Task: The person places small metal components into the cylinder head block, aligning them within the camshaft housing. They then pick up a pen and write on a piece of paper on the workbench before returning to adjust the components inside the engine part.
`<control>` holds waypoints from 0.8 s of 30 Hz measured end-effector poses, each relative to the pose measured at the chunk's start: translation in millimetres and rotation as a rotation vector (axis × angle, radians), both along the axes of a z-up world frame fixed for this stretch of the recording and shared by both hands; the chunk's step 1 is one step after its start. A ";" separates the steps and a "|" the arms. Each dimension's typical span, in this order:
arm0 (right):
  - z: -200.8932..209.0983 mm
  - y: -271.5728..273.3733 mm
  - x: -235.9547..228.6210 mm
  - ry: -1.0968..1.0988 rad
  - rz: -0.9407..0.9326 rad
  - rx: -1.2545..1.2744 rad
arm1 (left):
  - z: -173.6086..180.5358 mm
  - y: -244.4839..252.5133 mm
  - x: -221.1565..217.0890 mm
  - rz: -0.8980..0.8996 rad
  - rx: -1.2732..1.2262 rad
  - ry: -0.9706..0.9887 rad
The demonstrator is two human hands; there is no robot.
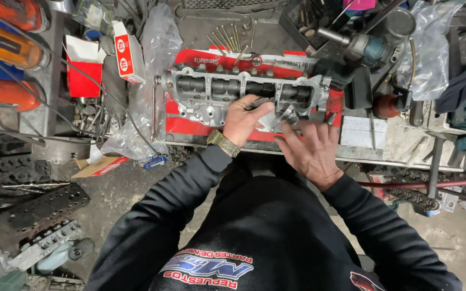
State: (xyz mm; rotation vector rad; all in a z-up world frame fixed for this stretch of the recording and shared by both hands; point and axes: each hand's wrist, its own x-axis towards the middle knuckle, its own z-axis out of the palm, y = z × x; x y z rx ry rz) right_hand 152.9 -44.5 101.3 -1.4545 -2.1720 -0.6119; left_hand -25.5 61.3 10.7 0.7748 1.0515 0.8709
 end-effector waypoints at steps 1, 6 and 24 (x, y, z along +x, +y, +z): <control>2.9 2.9 -4.2 0.022 0.023 0.015 | 0.2 -0.6 2.2 0.000 0.005 0.013; -2.1 13.3 -3.4 -0.017 -0.001 -0.067 | 3.9 -1.2 9.1 -0.020 -0.006 -0.005; -38.6 37.6 44.9 -0.039 0.036 -0.287 | -7.9 -5.7 15.3 -0.107 -0.292 -0.074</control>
